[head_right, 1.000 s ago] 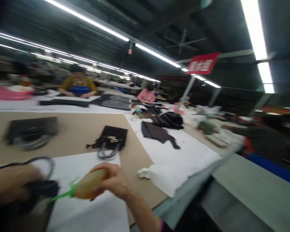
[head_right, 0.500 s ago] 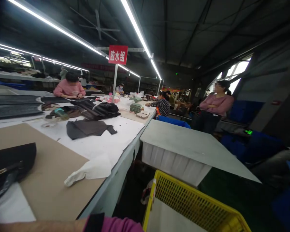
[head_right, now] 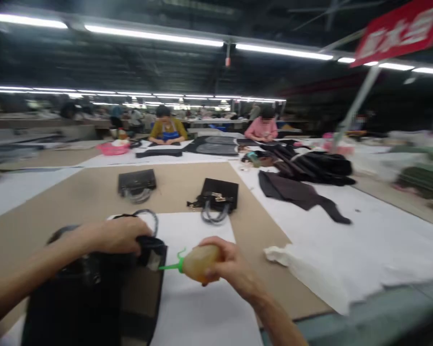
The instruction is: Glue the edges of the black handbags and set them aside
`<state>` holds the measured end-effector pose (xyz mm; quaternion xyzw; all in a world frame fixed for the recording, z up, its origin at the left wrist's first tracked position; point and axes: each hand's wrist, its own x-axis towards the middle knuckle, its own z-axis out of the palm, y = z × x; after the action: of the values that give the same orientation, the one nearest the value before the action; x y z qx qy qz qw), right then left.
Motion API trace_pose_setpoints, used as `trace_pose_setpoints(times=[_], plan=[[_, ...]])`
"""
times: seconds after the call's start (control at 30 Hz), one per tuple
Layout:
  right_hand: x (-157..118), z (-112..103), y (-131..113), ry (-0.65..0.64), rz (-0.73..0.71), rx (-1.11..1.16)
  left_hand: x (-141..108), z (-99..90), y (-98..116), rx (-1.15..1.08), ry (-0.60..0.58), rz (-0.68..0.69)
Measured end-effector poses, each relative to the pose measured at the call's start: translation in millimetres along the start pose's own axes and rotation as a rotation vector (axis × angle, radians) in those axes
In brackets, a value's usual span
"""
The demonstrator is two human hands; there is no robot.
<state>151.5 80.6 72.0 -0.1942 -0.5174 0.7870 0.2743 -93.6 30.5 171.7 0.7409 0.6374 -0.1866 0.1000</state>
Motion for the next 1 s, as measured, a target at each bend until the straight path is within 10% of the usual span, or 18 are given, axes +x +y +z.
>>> trace_pose_setpoints(times=[1.0], plan=[[2, -11, 8, -0.015, 0.112, -0.138, -18, -3.6, -10, -0.063, -0.118, -0.038]])
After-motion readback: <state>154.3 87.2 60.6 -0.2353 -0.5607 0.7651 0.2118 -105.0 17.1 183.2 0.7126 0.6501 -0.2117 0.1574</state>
